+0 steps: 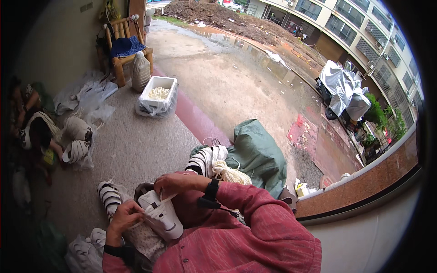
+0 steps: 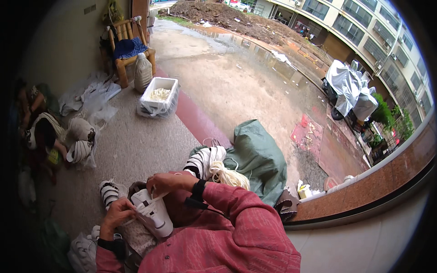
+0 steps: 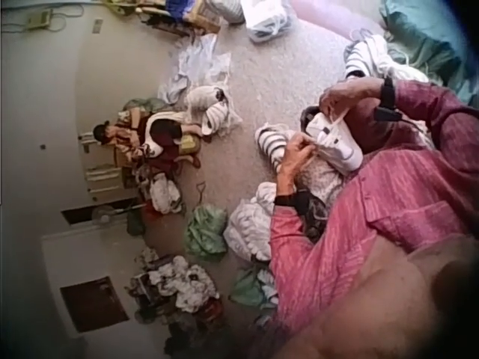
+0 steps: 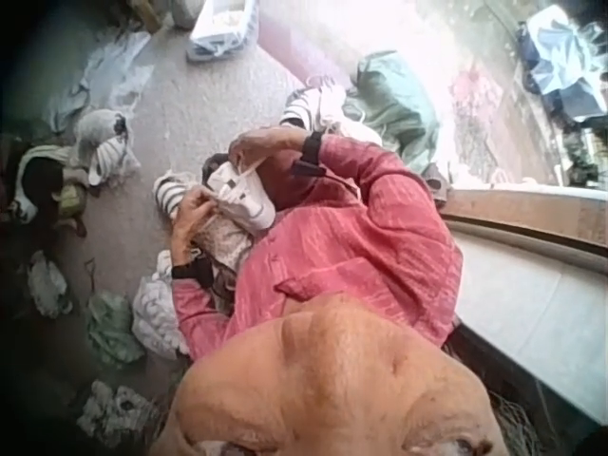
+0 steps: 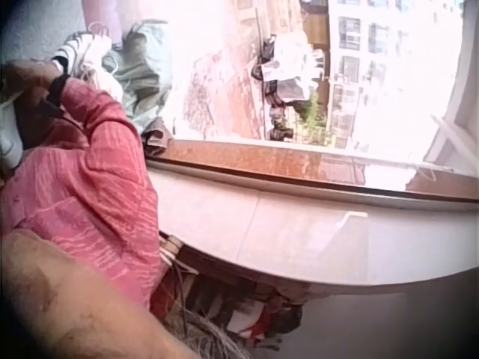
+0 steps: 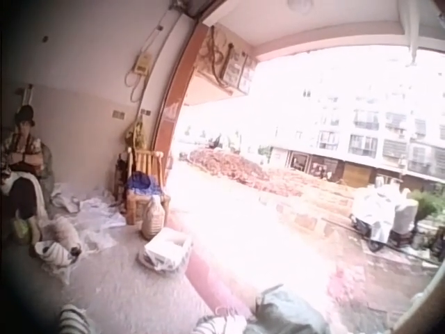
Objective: Insert and thread laces into the eyelets of a shoe upper.
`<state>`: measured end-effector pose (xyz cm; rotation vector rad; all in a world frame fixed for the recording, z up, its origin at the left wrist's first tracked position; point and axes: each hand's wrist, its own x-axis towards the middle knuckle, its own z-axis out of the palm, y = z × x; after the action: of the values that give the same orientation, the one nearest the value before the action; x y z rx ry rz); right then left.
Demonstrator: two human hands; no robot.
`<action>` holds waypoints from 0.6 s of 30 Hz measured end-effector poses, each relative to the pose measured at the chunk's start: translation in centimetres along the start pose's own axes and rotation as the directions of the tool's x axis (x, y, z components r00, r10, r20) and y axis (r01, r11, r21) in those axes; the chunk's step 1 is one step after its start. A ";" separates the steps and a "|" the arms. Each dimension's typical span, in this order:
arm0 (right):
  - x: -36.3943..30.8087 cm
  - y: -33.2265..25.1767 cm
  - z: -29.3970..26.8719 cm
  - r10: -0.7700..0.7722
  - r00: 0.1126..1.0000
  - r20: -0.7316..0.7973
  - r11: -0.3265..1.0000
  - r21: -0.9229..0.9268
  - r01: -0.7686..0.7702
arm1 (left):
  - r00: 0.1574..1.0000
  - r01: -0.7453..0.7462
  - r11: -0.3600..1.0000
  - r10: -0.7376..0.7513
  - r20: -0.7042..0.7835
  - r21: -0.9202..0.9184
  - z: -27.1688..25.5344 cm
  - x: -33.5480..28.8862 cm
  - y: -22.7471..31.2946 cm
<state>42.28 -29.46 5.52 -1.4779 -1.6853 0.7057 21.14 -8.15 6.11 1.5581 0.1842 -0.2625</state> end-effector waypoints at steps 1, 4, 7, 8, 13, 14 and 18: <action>0.2 -0.8 -0.3 -0.068 0.997 -0.022 0.988 -0.141 0.064 | 1.000 0.013 1.000 -0.013 -0.002 -0.004 -0.1 0.2 -0.2; 2.4 -3.0 0.5 -0.197 0.973 -0.123 0.956 -0.245 0.163 | 0.999 -0.008 1.000 0.008 -0.031 -0.013 0.2 0.3 -1.0; 5.1 -3.7 3.7 -0.084 0.986 -0.147 0.996 -0.006 0.084 | 0.992 -0.106 0.994 0.109 -0.060 0.040 0.5 0.1 -1.8; 5.5 -3.4 4.8 -0.055 0.997 -0.054 0.996 -0.076 0.050 | 0.984 -0.164 0.984 0.169 -0.064 0.071 0.5 -0.1 -2.0; 6.0 -0.2 6.5 -0.187 0.982 0.007 0.979 -0.082 0.187 | 0.971 -0.189 0.978 0.200 -0.129 0.089 0.7 -0.9 -2.5; 6.0 0.1 6.6 -0.213 0.977 -0.013 0.974 -0.080 0.211 | 0.966 -0.213 0.973 0.223 -0.130 0.087 0.7 -0.9 -2.4; 6.2 0.4 6.4 -0.192 0.981 0.010 0.980 -0.055 0.192 | 0.976 -0.183 0.980 0.190 -0.110 0.075 0.6 -0.6 -2.0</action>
<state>36.97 -22.79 2.83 -1.3287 -1.8353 0.5625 19.96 -8.71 4.39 1.6439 0.1202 -0.0299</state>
